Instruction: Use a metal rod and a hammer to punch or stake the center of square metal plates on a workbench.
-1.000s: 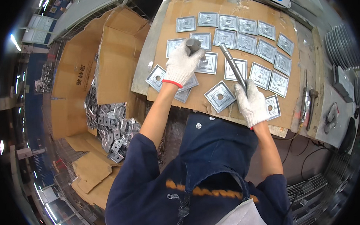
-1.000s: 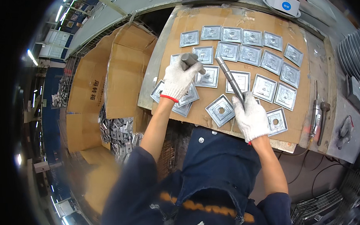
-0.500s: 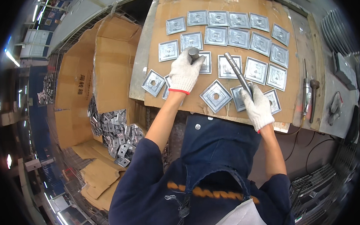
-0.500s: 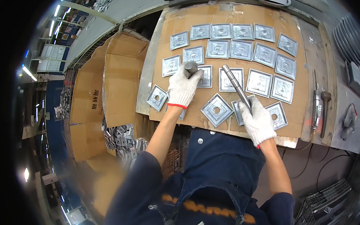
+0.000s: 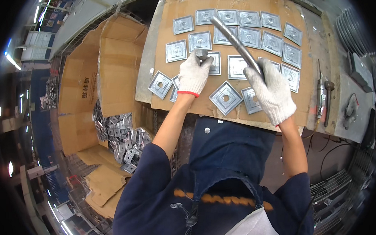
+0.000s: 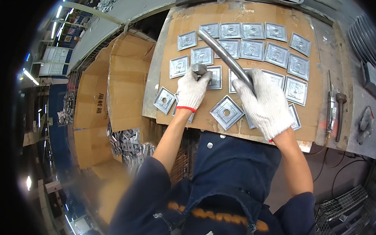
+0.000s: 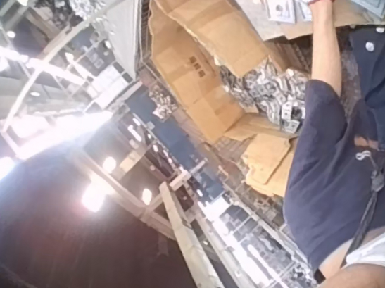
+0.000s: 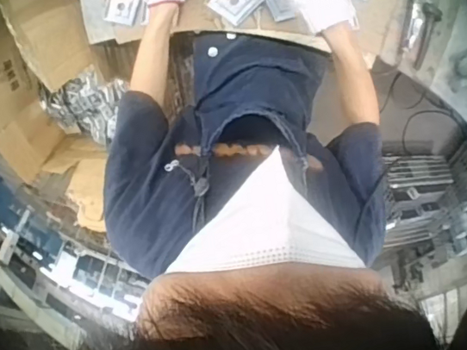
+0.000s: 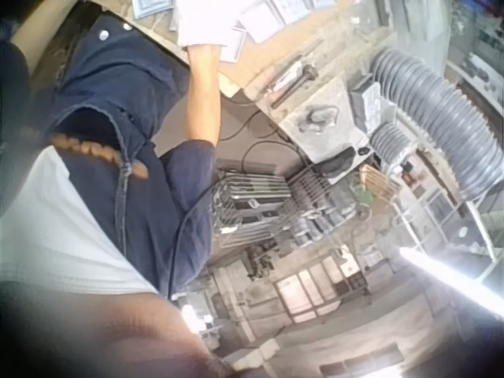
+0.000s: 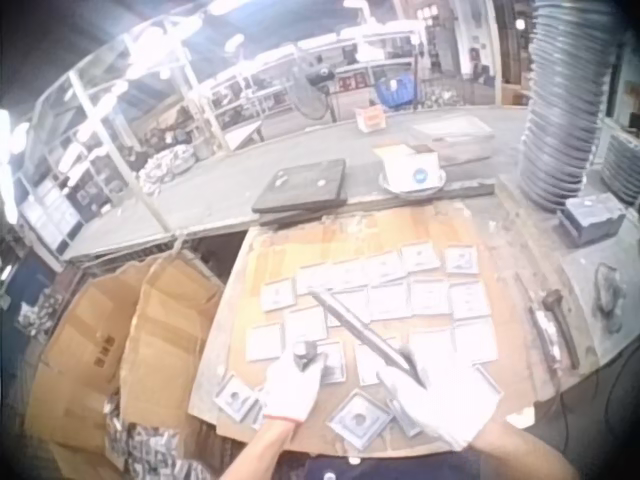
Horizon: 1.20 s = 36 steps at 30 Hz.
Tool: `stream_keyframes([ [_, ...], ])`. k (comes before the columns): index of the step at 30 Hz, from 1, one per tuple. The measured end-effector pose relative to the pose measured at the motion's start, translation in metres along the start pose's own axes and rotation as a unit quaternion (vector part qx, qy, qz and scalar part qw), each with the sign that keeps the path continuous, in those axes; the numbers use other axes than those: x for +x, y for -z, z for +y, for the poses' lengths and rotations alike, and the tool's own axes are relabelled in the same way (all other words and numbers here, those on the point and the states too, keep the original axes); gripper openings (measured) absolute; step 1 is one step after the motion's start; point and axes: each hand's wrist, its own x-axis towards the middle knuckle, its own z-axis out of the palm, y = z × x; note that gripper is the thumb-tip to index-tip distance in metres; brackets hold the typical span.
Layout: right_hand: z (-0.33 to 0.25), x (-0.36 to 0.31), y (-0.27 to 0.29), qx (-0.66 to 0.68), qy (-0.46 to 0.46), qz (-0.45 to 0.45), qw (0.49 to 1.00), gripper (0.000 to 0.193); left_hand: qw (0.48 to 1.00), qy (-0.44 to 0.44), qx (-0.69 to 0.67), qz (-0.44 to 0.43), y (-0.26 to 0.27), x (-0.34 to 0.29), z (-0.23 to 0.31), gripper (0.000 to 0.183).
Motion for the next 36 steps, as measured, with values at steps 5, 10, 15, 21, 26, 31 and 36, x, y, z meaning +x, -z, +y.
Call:
stream_keyframes([
  [5,-0.037,0.019,0.011,-0.016,0.099,0.034,0.994,0.039,0.998,-0.016,0.041,-0.05,0.008,0.007,-0.007,0.031],
  [10,-0.059,0.022,0.008,-0.01,0.178,0.061,0.982,0.037,0.99,0.021,0.093,-0.102,0.019,0.004,0.01,0.034],
  [15,-0.066,0.024,-0.012,0.001,0.172,0.031,0.985,0.037,0.987,-0.005,0.135,-0.082,0.024,0.008,0.013,0.035],
  [21,0.004,0.051,-0.055,-0.26,0.121,-0.077,0.955,0.037,0.983,-0.008,0.155,-0.095,0.016,0.006,0.01,0.041],
  [26,-0.02,0.023,-0.023,-0.188,0.095,-0.063,0.976,0.044,0.996,0.017,0.068,-0.057,0.02,-0.005,0.021,0.038],
  [31,0.009,-0.01,-0.024,-0.091,0.043,0.002,0.995,0.037,0.999,-0.008,-0.001,-0.041,0.017,-0.005,0.024,0.026],
  [36,0.078,-0.018,-0.066,-0.204,0.005,-0.032,0.979,0.04,0.992,-0.001,-0.095,-0.084,0.029,0.004,0.022,0.03],
])
